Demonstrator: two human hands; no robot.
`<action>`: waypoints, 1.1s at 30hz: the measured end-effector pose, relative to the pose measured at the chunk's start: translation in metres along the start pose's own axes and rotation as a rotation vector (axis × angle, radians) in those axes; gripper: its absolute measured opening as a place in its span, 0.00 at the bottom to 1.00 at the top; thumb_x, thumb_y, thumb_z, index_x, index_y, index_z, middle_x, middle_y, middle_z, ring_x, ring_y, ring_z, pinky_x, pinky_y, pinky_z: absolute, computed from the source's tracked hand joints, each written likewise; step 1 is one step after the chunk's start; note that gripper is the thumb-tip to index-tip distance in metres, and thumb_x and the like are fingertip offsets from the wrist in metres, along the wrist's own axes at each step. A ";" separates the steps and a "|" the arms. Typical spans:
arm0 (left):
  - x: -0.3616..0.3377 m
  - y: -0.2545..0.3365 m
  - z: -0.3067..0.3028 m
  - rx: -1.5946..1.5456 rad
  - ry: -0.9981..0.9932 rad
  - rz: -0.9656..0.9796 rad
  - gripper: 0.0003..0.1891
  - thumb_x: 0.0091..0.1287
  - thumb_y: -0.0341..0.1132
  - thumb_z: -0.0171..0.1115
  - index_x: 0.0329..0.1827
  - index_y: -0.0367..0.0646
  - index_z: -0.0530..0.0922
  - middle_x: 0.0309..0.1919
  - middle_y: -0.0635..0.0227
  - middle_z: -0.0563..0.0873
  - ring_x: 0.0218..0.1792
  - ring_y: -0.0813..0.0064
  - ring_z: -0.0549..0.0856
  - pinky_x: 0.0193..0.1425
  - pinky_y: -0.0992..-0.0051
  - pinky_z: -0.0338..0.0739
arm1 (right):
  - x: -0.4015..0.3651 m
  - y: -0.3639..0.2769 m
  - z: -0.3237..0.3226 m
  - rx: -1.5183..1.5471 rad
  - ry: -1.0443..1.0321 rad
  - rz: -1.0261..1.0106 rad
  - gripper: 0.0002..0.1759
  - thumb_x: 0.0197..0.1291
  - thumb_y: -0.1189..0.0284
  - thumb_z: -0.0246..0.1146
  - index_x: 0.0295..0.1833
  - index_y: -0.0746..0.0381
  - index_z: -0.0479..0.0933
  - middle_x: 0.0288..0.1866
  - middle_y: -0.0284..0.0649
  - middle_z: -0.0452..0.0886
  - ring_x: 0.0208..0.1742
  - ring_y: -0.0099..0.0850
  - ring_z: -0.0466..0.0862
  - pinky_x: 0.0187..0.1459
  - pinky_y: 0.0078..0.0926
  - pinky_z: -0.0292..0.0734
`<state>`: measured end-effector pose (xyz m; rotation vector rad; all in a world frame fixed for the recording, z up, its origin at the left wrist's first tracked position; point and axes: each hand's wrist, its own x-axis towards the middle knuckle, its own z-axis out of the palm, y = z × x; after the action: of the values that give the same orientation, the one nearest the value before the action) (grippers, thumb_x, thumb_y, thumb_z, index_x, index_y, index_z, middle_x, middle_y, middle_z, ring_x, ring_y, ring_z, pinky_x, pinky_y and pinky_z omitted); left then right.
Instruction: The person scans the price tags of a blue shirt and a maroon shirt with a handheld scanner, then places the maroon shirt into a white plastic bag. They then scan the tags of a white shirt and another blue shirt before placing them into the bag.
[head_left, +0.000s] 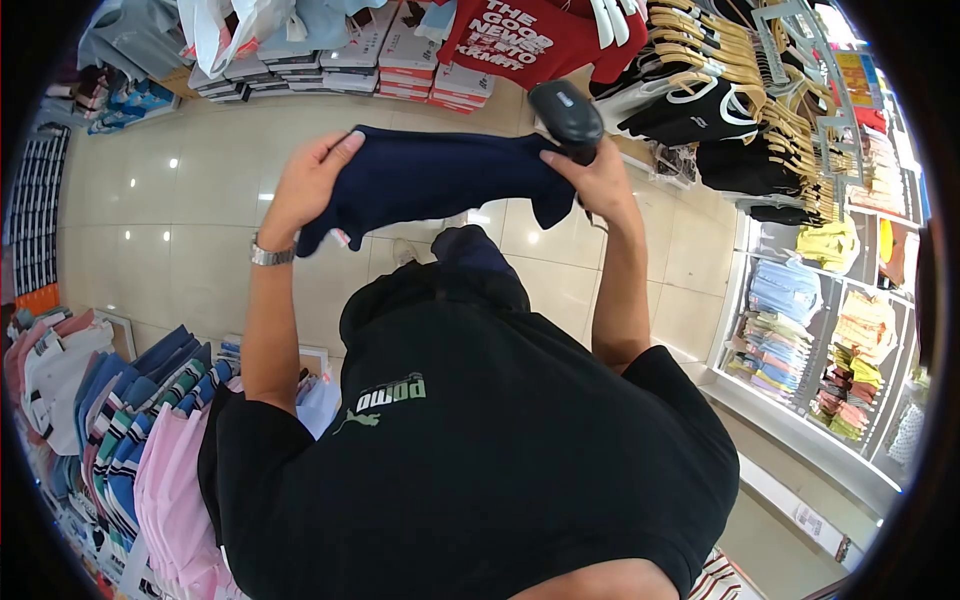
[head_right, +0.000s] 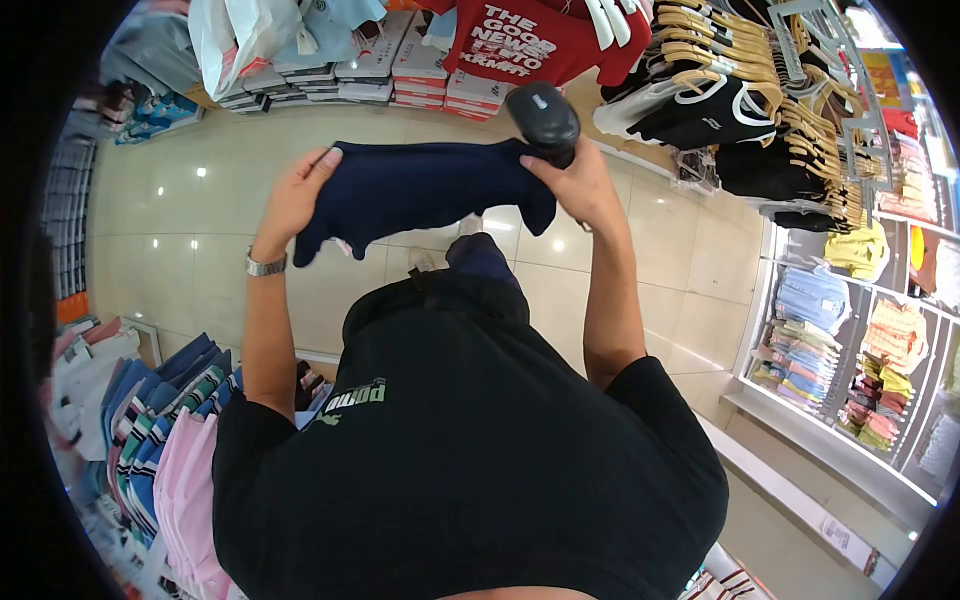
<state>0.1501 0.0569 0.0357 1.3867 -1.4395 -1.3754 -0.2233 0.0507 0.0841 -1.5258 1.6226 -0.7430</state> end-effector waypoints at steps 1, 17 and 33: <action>0.000 0.009 -0.008 0.068 0.007 0.048 0.19 0.78 0.44 0.58 0.44 0.33 0.82 0.31 0.77 0.81 0.34 0.87 0.75 0.43 0.80 0.73 | 0.000 -0.004 -0.005 0.058 0.013 -0.006 0.22 0.54 0.71 0.77 0.52 0.71 0.81 0.42 0.41 0.86 0.44 0.27 0.83 0.51 0.28 0.78; 0.079 0.151 -0.113 0.456 -0.010 0.480 0.22 0.80 0.49 0.54 0.46 0.35 0.79 0.29 0.79 0.77 0.33 0.88 0.72 0.40 0.83 0.69 | 0.044 -0.122 -0.073 0.643 0.144 -0.368 0.17 0.54 0.78 0.76 0.47 0.63 0.78 0.38 0.32 0.81 0.38 0.22 0.80 0.39 0.21 0.76; 0.032 0.120 -0.016 -0.432 0.102 0.591 0.17 0.75 0.45 0.59 0.47 0.37 0.82 0.32 0.77 0.81 0.37 0.84 0.78 0.45 0.81 0.73 | 0.070 -0.175 -0.097 1.083 -0.287 -0.153 0.07 0.60 0.80 0.66 0.44 0.70 0.81 0.39 0.43 0.88 0.40 0.32 0.90 0.48 0.28 0.87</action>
<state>0.1327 0.0063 0.1483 0.6701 -1.2491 -1.1137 -0.2097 -0.0472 0.2717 -0.8771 0.6512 -1.1585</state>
